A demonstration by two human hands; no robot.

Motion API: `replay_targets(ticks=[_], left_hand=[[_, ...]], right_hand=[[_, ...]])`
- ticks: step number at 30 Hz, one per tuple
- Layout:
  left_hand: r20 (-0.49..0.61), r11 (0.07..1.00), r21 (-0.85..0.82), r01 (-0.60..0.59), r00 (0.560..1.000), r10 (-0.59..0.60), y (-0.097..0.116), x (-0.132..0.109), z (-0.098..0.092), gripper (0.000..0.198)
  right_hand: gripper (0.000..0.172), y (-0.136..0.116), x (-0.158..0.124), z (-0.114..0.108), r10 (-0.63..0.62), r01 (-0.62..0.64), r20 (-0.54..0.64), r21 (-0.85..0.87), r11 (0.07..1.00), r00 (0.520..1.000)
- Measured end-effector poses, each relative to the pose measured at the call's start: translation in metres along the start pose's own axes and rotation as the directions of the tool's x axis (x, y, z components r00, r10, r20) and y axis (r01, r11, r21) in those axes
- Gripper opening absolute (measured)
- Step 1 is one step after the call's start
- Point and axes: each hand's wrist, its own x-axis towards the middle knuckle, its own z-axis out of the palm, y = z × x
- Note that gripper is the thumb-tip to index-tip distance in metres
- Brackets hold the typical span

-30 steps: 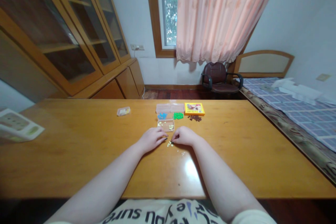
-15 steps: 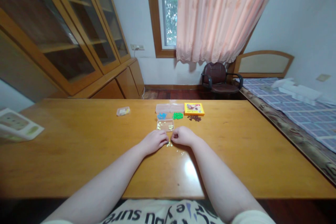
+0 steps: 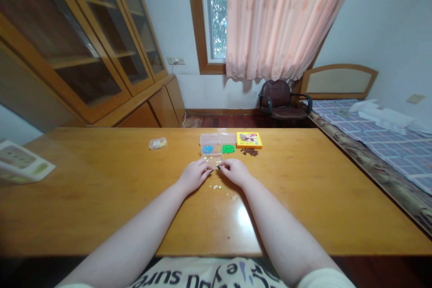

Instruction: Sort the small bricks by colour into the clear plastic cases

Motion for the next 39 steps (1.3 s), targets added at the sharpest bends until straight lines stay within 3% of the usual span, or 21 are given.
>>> replay_targets(ticks=[4, 8, 11, 15, 24, 29, 32, 35, 39], left_hand=[[-0.05, 0.996, -0.031, 0.078, 0.996, -0.08, -0.005, 0.001, -0.003, 0.013], [0.094, 0.993, -0.107, -0.039, 0.994, 0.049, -0.008, -0.008, -0.016, 0.011], [0.247, 0.971, -0.215, -0.101, 0.957, 0.154, -0.008, -0.015, -0.025, 0.01], [0.346, 0.955, -0.284, -0.092, 0.919, 0.191, -0.007, -0.016, -0.025, 0.014], [0.359, 0.967, -0.232, -0.102, 0.915, 0.182, -0.003, -0.013, -0.021, 0.004], [0.248, 0.969, -0.235, -0.075, 0.96, 0.134, -0.002, -0.01, -0.023, 0.005], [0.034, 0.973, -0.23, -0.019, 0.999, 0.027, -0.006, -0.005, -0.017, 0.008], [-0.165, 0.974, -0.226, 0.031, 0.984, -0.07, -0.013, -0.001, -0.008, 0.011], [-0.149, 0.984, -0.161, 0.071, 0.984, -0.095, -0.017, -0.001, -0.004, 0.019]], right_hand=[[0.018, -0.002, -0.005, -0.009, -0.077, 0.083, 0.176, -0.031, 0.996, 0.981], [0.018, -0.001, -0.006, -0.019, -0.065, 0.063, 0.292, 0.017, 0.998, 0.954], [0.018, 0.002, -0.005, -0.022, -0.051, 0.039, 0.345, 0.043, 0.998, 0.937], [0.017, 0.004, -0.004, -0.02, -0.063, 0.065, 0.365, 0.006, 0.998, 0.929], [0.016, -0.009, -0.007, -0.014, -0.094, 0.142, 0.27, -0.166, 0.976, 0.958], [0.014, -0.004, -0.006, -0.011, -0.094, 0.109, 0.216, -0.059, 0.992, 0.972], [0.013, 0.0, -0.004, -0.008, -0.096, 0.101, 0.148, -0.028, 0.994, 0.984], [0.014, 0.003, 0.0, -0.002, -0.08, 0.079, -0.035, -0.031, 0.996, 0.996], [0.018, 0.007, 0.004, 0.007, 0.014, -0.014, -0.186, -0.002, 1.0, 0.982]])
